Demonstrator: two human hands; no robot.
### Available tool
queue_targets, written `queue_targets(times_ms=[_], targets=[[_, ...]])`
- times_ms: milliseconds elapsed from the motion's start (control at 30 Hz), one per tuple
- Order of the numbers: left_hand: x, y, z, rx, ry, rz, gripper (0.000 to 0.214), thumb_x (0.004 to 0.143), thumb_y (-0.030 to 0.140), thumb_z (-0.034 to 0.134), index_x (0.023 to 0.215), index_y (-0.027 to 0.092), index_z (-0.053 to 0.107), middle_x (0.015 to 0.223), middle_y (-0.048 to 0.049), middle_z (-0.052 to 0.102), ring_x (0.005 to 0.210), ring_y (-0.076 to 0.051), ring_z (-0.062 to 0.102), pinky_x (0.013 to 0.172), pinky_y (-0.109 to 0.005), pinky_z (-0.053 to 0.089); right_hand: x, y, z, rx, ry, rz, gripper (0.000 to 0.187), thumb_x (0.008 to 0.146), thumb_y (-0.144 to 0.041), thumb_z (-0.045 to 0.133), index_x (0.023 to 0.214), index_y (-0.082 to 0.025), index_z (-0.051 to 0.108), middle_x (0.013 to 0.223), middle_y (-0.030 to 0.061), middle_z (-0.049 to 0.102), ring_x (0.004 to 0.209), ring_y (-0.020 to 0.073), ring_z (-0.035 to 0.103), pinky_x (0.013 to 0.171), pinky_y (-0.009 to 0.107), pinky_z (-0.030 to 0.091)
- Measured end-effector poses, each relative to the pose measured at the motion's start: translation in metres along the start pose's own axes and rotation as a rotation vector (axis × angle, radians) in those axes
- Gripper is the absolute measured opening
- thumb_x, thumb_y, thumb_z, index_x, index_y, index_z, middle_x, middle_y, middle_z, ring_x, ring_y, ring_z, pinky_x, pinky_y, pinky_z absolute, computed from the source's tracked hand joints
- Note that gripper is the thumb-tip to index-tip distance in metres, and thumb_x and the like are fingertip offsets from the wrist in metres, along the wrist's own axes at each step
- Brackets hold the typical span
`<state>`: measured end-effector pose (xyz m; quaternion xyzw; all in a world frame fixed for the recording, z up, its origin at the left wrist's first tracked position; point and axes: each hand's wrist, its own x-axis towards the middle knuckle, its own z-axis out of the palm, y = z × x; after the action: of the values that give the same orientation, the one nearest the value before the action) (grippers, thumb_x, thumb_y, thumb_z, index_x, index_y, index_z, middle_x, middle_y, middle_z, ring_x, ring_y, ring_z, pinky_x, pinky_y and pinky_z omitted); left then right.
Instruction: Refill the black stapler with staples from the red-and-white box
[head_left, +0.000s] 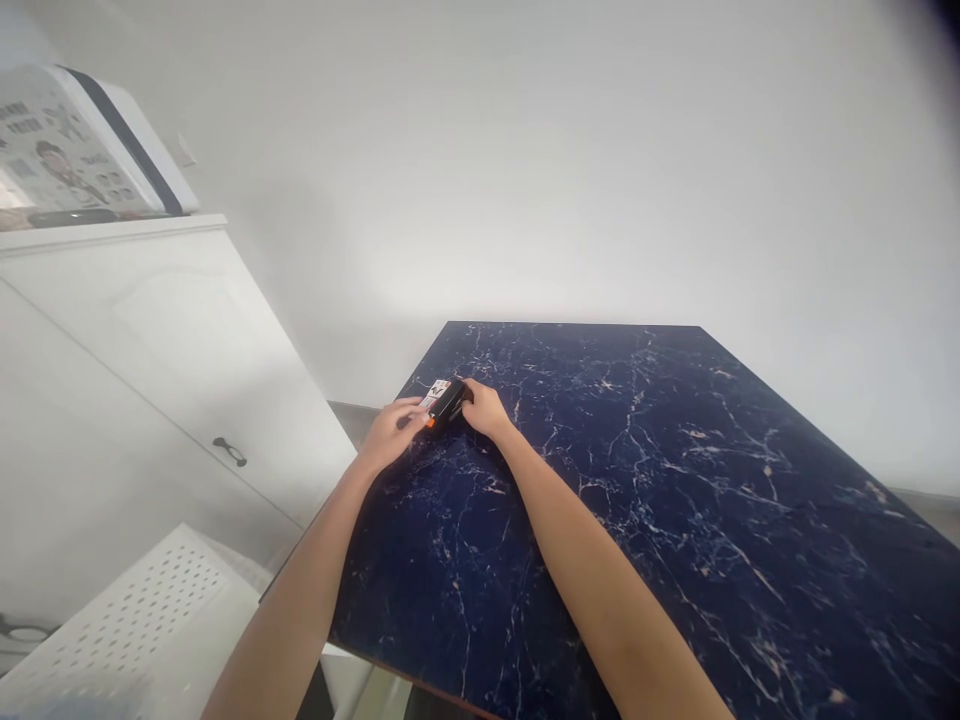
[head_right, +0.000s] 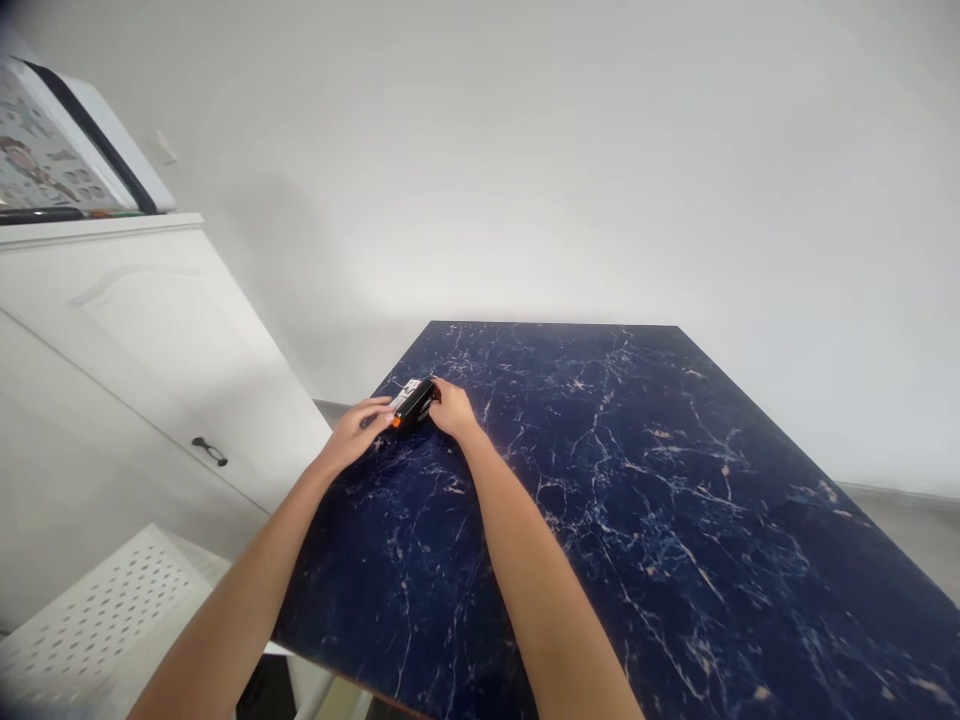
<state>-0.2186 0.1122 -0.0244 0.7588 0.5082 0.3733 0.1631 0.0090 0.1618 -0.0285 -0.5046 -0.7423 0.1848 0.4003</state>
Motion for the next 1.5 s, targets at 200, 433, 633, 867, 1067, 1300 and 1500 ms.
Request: queue_targets(times_ms=[200,433,633,867,1067,1300,1500], targets=[[0.001,-0.007,0.015,0.092,-0.033,0.067,0.038,0.099,0.043,0.049,0.126,0.027,0.069,0.14,-0.0043,0.057,0.132,-0.029,0.047,0.117,-0.048,0.033,-0.012,0.0,-0.006,-0.028,0.022,0.049,0.038,0.078,-0.005,0.045,0.105,-0.019,0.068,0.097,0.0042,0.072,0.091,0.0193,0.065,0.086,0.029,0.049],[0.007,-0.027,0.024,0.054,-0.005,0.031,0.041,0.102,0.038,0.039,0.134,0.029,0.064,0.148,-0.002,0.048,0.139,-0.028,0.039,0.121,-0.046,0.026,-0.041,0.007,-0.018,-0.057,0.028,-0.011,0.037,0.079,-0.006,0.047,0.107,-0.019,0.067,0.103,0.0063,0.071,0.097,0.0205,0.063,0.091,0.031,0.047],[0.008,-0.041,0.032,0.011,0.066,-0.101,0.04,0.099,0.037,0.042,0.125,0.026,0.07,0.149,-0.005,0.047,0.14,-0.032,0.038,0.12,-0.052,0.026,-0.047,0.001,-0.021,-0.187,-0.02,-0.015,0.029,0.086,-0.015,0.052,0.113,-0.017,0.064,0.101,0.0095,0.069,0.1,0.025,0.061,0.09,0.035,0.047],[0.01,-0.04,0.035,0.035,0.093,-0.051,0.04,0.097,0.038,0.041,0.119,0.024,0.072,0.143,-0.0061,0.053,0.137,-0.031,0.041,0.12,-0.052,0.026,-0.045,0.001,-0.02,-0.209,-0.017,-0.006,0.027,0.089,-0.02,0.054,0.114,-0.017,0.063,0.101,0.0089,0.069,0.1,0.0246,0.061,0.088,0.034,0.047],[0.009,-0.04,0.038,0.04,0.105,-0.069,0.042,0.098,0.043,0.041,0.12,0.026,0.071,0.145,-0.0054,0.05,0.137,-0.032,0.039,0.12,-0.052,0.025,-0.044,0.002,-0.02,-0.182,-0.027,0.01,0.025,0.089,-0.019,0.057,0.113,-0.018,0.065,0.101,0.0079,0.07,0.101,0.0235,0.062,0.09,0.034,0.047],[0.01,-0.049,0.039,0.027,0.125,-0.049,0.043,0.099,0.044,0.039,0.123,0.025,0.069,0.142,-0.0062,0.052,0.135,-0.031,0.042,0.118,-0.05,0.03,-0.043,0.003,-0.021,-0.137,-0.039,0.02,0.025,0.093,-0.02,0.055,0.116,-0.02,0.066,0.102,0.0084,0.071,0.099,0.0234,0.064,0.089,0.034,0.048],[0.009,-0.045,0.038,0.15,0.1,0.009,0.043,0.1,0.042,0.037,0.128,0.025,0.065,0.145,-0.0075,0.049,0.137,-0.031,0.038,0.117,-0.053,0.028,-0.044,0.001,-0.023,-0.089,-0.032,0.02,0.028,0.094,-0.016,0.052,0.117,-0.021,0.067,0.109,0.0071,0.072,0.103,0.0217,0.066,0.092,0.033,0.048]])
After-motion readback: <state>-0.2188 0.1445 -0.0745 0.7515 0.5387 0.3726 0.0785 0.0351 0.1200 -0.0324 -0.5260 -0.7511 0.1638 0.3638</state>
